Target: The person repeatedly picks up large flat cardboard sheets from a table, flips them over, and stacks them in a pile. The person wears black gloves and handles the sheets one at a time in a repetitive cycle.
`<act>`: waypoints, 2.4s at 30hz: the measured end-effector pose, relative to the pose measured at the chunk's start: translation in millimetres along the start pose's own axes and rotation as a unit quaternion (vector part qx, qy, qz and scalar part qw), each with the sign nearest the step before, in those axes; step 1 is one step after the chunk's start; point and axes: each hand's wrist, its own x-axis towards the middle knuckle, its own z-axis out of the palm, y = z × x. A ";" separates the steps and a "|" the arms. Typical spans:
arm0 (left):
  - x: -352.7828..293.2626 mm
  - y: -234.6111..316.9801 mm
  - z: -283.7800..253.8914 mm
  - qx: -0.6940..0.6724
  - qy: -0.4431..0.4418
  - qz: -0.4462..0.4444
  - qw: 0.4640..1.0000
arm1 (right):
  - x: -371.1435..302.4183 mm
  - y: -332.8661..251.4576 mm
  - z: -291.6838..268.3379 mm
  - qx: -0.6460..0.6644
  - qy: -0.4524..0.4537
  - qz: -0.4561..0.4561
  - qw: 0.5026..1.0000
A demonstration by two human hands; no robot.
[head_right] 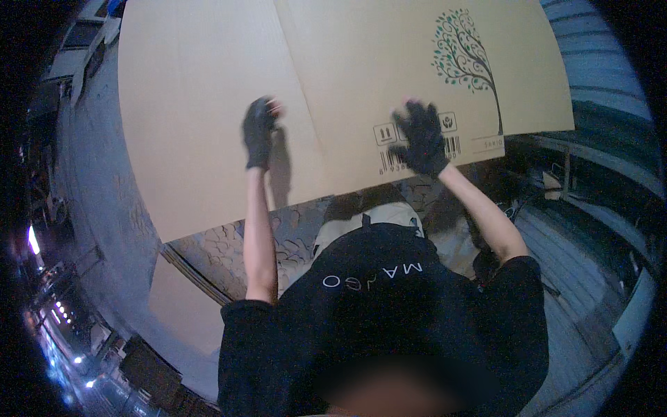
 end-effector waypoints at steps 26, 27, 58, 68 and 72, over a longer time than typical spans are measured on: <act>-188.2 86.2 -111.2 0.454 0.222 0.352 0.788 | -25.6 -38.1 21.4 -0.022 0.006 -0.080 0.997; -181.4 74.9 -91.5 0.481 0.123 0.408 0.766 | -24.7 -36.5 21.1 -0.008 0.001 -0.076 0.997; -125.3 3.3 -50.8 0.712 -0.226 0.386 0.541 | -50.6 15.2 4.4 -0.190 0.016 -0.120 0.974; -133.6 95.8 -24.3 0.652 -0.210 0.394 0.613 | -58.7 19.6 18.6 -0.025 0.024 -0.074 0.997; -128.3 72.6 -36.3 0.680 -0.129 0.436 0.576 | -53.4 21.5 30.5 -0.097 0.078 -0.094 0.988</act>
